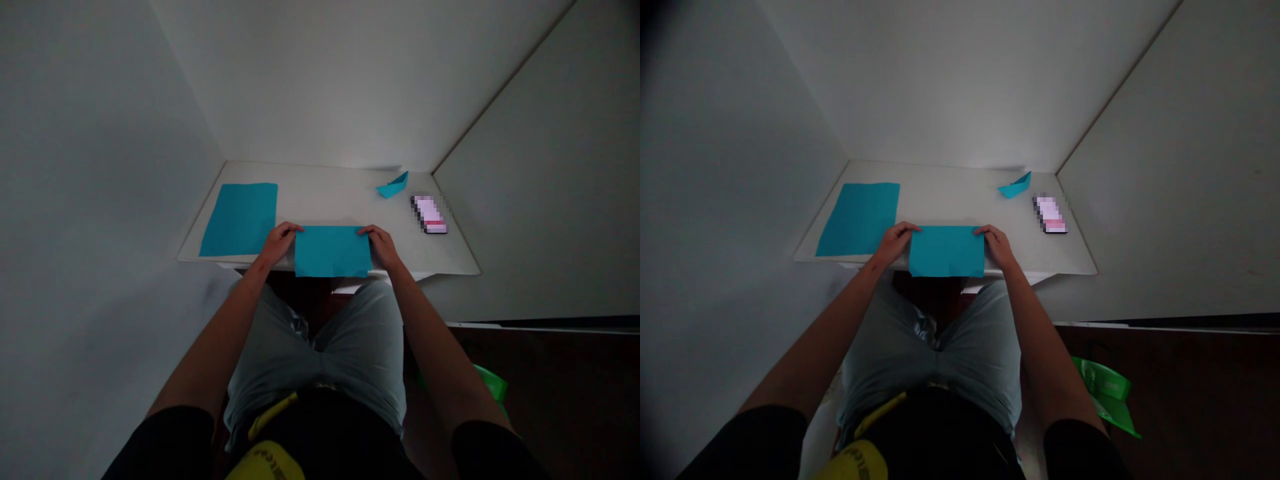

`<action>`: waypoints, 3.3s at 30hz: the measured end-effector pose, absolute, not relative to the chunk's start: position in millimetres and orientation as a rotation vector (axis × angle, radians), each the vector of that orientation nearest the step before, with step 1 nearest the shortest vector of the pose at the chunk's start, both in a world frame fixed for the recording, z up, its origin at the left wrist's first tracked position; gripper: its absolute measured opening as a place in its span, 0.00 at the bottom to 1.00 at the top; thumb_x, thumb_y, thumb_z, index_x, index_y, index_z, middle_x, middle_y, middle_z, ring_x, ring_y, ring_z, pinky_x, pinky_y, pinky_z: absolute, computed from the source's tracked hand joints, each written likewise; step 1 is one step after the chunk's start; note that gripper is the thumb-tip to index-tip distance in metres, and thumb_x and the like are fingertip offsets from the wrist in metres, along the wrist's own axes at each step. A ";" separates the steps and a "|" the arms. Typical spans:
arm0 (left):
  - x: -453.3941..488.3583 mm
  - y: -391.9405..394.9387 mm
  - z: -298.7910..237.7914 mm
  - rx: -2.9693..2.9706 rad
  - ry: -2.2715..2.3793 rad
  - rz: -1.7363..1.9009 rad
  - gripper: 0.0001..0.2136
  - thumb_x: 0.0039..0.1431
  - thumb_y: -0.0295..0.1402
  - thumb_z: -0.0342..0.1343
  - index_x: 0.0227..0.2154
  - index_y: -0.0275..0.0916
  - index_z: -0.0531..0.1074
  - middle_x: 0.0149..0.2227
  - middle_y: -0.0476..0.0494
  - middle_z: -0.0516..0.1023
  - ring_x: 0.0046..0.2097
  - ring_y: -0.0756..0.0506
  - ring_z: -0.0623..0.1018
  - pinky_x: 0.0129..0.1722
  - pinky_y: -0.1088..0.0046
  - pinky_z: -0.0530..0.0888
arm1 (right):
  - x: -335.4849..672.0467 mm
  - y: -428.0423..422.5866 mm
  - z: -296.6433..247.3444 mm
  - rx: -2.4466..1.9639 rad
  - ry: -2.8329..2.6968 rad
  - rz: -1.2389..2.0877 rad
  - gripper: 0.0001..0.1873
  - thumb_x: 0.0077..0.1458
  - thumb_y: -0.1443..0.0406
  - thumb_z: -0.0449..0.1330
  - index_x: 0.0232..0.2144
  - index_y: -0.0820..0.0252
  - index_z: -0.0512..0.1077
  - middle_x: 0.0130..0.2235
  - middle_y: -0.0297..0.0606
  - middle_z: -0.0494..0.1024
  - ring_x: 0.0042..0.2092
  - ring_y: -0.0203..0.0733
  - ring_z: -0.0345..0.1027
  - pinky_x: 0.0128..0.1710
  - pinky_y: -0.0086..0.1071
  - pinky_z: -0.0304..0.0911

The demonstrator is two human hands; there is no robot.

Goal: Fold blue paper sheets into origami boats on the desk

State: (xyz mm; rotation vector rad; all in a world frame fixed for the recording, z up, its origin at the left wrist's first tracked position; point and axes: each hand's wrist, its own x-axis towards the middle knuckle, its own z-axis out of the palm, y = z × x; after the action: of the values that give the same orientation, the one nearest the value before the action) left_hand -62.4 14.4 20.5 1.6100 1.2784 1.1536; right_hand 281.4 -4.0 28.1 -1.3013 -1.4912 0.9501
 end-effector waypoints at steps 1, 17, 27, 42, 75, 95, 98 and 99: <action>-61.4 14.0 21.2 1.610 1.286 1.159 0.11 0.64 0.29 0.55 0.37 0.42 0.83 0.41 0.45 0.85 0.44 0.43 0.81 0.49 0.64 0.78 | 280.9 -4.1 29.1 -1.306 -1.478 0.953 0.17 0.58 0.55 0.54 0.35 0.57 0.79 0.34 0.36 0.76 0.36 0.43 0.66 0.38 0.36 0.63; -55.7 17.2 14.4 1.461 1.242 1.273 0.18 0.59 0.31 0.68 0.51 0.41 0.75 0.41 0.47 0.78 0.36 0.50 0.80 0.40 0.72 0.77 | 277.9 7.2 8.7 -1.225 -1.461 0.910 0.28 0.57 0.46 0.69 0.53 0.51 0.73 0.36 0.32 0.72 0.33 0.39 0.64 0.32 0.34 0.62; -57.7 18.3 11.0 1.482 1.303 1.337 0.18 0.62 0.33 0.66 0.54 0.41 0.75 0.42 0.46 0.78 0.34 0.50 0.79 0.37 0.72 0.76 | 274.3 3.8 7.6 -1.282 -1.570 0.938 0.39 0.49 0.42 0.74 0.56 0.54 0.71 0.33 0.30 0.77 0.32 0.41 0.67 0.33 0.35 0.66; -58.6 13.3 10.3 1.624 1.277 1.209 0.26 0.53 0.37 0.74 0.53 0.40 0.75 0.35 0.50 0.78 0.35 0.48 0.78 0.40 0.70 0.77 | 270.3 0.3 12.6 -1.327 -1.577 0.830 0.26 0.55 0.41 0.69 0.42 0.54 0.74 0.33 0.32 0.76 0.33 0.41 0.66 0.36 0.35 0.66; -40.0 -9.5 33.3 2.600 1.139 0.478 0.28 0.71 0.44 0.57 0.72 0.53 0.67 0.75 0.43 0.66 0.76 0.29 0.60 0.73 0.40 0.54 | 268.6 -1.4 15.7 -1.371 -1.818 0.806 0.28 0.57 0.42 0.67 0.50 0.53 0.79 0.41 0.38 0.83 0.34 0.43 0.72 0.35 0.37 0.67; -39.0 -6.2 25.0 2.640 1.117 0.506 0.31 0.68 0.49 0.59 0.72 0.52 0.66 0.77 0.40 0.63 0.76 0.29 0.62 0.73 0.43 0.54 | 233.5 -45.6 23.9 -1.248 -2.448 0.280 0.26 0.77 0.54 0.48 0.68 0.55 0.71 0.70 0.46 0.73 0.71 0.57 0.65 0.69 0.56 0.55; -38.5 -6.6 24.2 2.625 1.121 0.533 0.32 0.67 0.48 0.61 0.72 0.51 0.67 0.76 0.39 0.64 0.76 0.29 0.62 0.74 0.43 0.54 | 215.1 -39.7 15.1 -1.285 -2.471 0.278 0.33 0.77 0.52 0.45 0.76 0.58 0.60 0.74 0.48 0.66 0.74 0.57 0.60 0.73 0.57 0.54; -38.2 -6.7 24.0 2.621 1.128 0.540 0.33 0.66 0.48 0.61 0.72 0.49 0.67 0.76 0.38 0.64 0.75 0.29 0.63 0.74 0.44 0.54 | 208.4 -36.8 11.9 -1.297 -2.484 0.279 0.35 0.77 0.51 0.44 0.78 0.59 0.56 0.76 0.48 0.63 0.76 0.57 0.57 0.74 0.57 0.52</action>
State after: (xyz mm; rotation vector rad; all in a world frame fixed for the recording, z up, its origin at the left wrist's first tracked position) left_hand -38.2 -6.7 24.0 2.6206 1.1283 0.5396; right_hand 208.4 -36.8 11.9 -1.2967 -2.4839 0.2789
